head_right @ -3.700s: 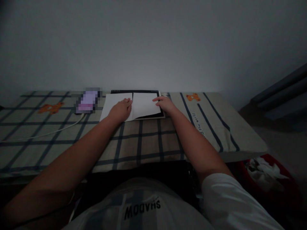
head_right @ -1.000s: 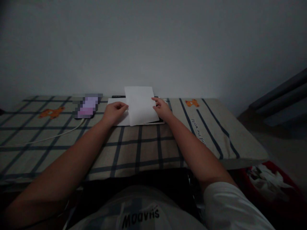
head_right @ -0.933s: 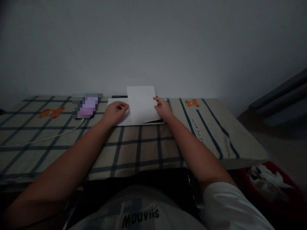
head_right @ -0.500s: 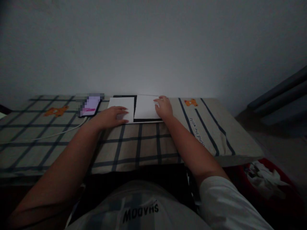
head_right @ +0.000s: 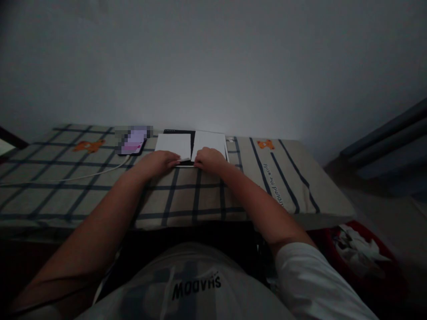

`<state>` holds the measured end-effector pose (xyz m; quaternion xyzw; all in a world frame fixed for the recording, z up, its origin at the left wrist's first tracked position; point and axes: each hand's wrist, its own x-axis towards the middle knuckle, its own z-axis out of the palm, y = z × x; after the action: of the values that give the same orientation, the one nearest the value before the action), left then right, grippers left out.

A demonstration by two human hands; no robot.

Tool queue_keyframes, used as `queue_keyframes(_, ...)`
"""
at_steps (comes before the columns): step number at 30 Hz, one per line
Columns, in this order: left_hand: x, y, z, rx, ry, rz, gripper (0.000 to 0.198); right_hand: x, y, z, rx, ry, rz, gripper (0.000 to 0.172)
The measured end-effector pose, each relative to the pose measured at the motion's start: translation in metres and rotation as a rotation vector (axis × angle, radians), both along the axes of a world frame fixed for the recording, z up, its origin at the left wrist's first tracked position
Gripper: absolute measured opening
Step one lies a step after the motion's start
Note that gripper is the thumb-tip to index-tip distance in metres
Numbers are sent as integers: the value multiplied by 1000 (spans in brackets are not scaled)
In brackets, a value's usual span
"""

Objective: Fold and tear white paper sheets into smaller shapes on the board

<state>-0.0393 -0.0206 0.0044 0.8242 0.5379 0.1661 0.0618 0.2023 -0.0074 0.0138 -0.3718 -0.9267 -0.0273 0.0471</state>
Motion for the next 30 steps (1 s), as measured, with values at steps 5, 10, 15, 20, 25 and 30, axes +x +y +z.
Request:
queue_keyframes(5, 11, -7, 7, 35, 202, -1, 40, -3, -7, -1, 32, -29, -50, 26)
queue_keyframes(10, 18, -16, 6, 72, 242, 77, 46, -11, -15, 1, 49, -127, -93, 28)
queue_keyframes(15, 18, -21, 5, 122, 227, 134, 49, -22, -22, 0, 79, -174, -146, 31)
queue_keyframes(20, 16, -39, 13, 332, 75, 242, 47, -19, -19, -9, 82, -66, -186, 32)
queue_keyframes(25, 10, -63, 15, 464, 48, 231, 39, -13, -10, -14, 91, 185, -319, 27)
queue_keyframes(30, 3, -74, 10, 445, 7, 336, 42, -10, -5, -17, 86, 417, -409, 22)
